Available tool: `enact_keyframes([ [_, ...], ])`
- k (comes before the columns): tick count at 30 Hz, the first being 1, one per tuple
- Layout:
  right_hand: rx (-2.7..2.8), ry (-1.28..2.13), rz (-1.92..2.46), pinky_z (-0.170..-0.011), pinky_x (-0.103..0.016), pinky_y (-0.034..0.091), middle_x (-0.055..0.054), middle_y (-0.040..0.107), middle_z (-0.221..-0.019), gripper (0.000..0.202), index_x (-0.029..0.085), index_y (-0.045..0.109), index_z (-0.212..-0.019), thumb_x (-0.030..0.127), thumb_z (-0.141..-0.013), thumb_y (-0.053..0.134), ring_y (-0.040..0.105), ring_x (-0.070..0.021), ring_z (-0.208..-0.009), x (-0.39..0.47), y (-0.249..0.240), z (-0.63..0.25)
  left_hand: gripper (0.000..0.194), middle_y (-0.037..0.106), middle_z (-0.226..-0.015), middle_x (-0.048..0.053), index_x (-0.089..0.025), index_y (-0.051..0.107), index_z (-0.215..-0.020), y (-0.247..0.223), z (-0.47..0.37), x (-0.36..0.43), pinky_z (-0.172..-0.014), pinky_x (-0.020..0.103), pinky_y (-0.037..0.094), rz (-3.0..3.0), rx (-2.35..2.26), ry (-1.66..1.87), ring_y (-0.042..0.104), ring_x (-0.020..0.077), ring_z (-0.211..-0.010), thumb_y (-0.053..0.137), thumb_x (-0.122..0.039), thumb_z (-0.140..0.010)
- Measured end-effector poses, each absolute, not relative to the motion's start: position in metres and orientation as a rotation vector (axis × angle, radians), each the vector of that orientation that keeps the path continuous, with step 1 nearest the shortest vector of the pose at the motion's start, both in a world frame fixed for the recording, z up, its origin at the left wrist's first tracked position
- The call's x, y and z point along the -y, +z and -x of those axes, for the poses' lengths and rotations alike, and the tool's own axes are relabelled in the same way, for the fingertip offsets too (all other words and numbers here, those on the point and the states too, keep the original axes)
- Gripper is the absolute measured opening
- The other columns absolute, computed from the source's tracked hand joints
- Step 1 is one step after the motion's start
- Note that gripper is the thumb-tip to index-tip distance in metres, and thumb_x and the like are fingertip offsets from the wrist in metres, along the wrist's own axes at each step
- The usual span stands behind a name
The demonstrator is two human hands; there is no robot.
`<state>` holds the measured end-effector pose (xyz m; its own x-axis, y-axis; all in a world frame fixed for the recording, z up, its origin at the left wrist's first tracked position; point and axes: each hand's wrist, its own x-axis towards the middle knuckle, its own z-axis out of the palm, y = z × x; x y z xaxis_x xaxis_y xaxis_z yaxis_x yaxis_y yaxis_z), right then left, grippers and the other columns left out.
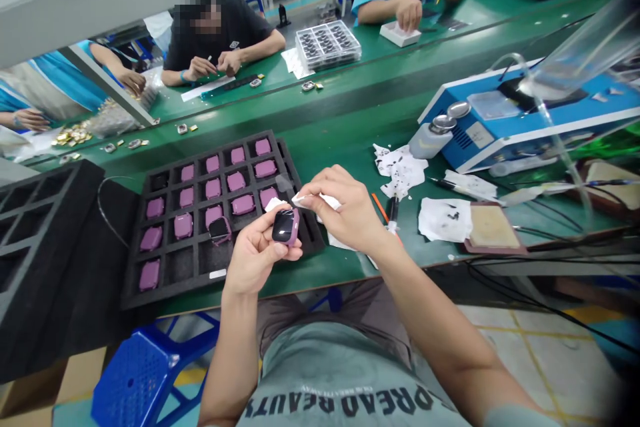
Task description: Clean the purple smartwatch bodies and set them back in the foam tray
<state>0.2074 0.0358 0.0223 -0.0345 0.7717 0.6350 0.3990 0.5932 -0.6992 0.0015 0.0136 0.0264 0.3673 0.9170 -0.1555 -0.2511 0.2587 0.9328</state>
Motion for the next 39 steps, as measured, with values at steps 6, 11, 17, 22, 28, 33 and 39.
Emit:
enact_keyframes([
  [6,1.504,0.491,0.983,-0.081,-0.038,0.051,-0.002,0.074,-0.085,0.009,0.024,0.074,-0.089,0.025,-0.097,0.069,0.065,-0.0201,-0.084,-0.032,0.021,-0.209,0.082,0.078,-0.079,0.004,-0.015,0.067,-0.138,0.027,-0.001,-0.013,-0.064,0.023,0.064,-1.002,-0.823,0.941,0.075,0.0153,-0.061,0.098,-0.041,-0.067],
  [11,1.471,0.561,0.978,-0.078,-0.037,0.052,-0.002,0.073,-0.084,0.011,0.024,0.075,-0.089,0.030,-0.098,0.070,0.066,-0.0192,-0.081,-0.029,0.025,-0.207,0.082,0.079,-0.079,0.005,-0.014,0.067,-0.138,0.027,-0.001,-0.013,-0.063,0.022,0.064,-1.003,-0.817,0.933,0.075,0.0153,-0.061,0.098,-0.044,-0.067],
  [17,1.517,0.624,0.874,-0.077,-0.034,0.053,-0.002,0.074,-0.086,0.008,0.023,0.074,-0.092,0.023,-0.098,0.070,0.067,-0.0173,-0.082,-0.019,0.032,-0.197,0.074,0.079,-0.079,0.003,-0.015,0.069,-0.135,0.025,-0.001,-0.014,-0.064,0.020,0.064,-0.974,-0.765,0.954,0.075,0.0142,-0.061,0.097,-0.039,-0.071],
  [22,1.646,0.577,0.742,-0.079,-0.034,0.052,-0.003,0.074,-0.088,0.010,0.023,0.076,-0.096,0.016,-0.098,0.068,0.065,-0.0171,-0.085,-0.013,0.031,-0.191,0.061,0.080,-0.079,0.002,-0.017,0.073,-0.127,0.023,-0.003,-0.014,-0.062,0.019,0.064,-0.929,-0.717,1.001,0.077,0.0142,-0.062,0.096,-0.032,-0.073],
  [28,1.593,0.662,0.832,-0.075,-0.034,0.051,-0.001,0.073,-0.085,0.007,0.023,0.075,-0.091,0.019,-0.096,0.072,0.065,-0.0164,-0.080,-0.021,0.024,-0.202,0.065,0.081,-0.080,0.004,-0.017,0.073,-0.120,0.026,-0.010,-0.011,-0.066,0.024,0.066,-0.841,-0.768,0.994,0.078,0.0169,-0.064,0.101,-0.032,-0.063],
  [33,1.679,0.580,0.859,-0.074,-0.034,0.051,-0.001,0.072,-0.085,0.010,0.024,0.076,-0.094,0.015,-0.095,0.073,0.065,-0.0170,-0.082,-0.002,0.026,-0.200,0.062,0.080,-0.085,0.003,-0.016,0.072,-0.111,0.022,-0.016,-0.010,-0.068,0.025,0.066,-0.817,-0.776,1.046,0.077,0.0162,-0.071,0.103,-0.024,-0.058],
  [39,1.814,0.305,0.933,-0.075,-0.037,0.049,-0.002,0.074,-0.086,0.013,0.023,0.073,-0.096,0.011,-0.096,0.068,0.064,-0.0188,-0.083,0.009,0.035,-0.195,0.060,0.078,-0.078,-0.001,-0.017,0.066,-0.106,0.015,-0.020,-0.011,-0.067,0.019,0.062,-0.872,-0.772,1.103,0.075,0.0118,-0.068,0.101,-0.015,-0.058],
])
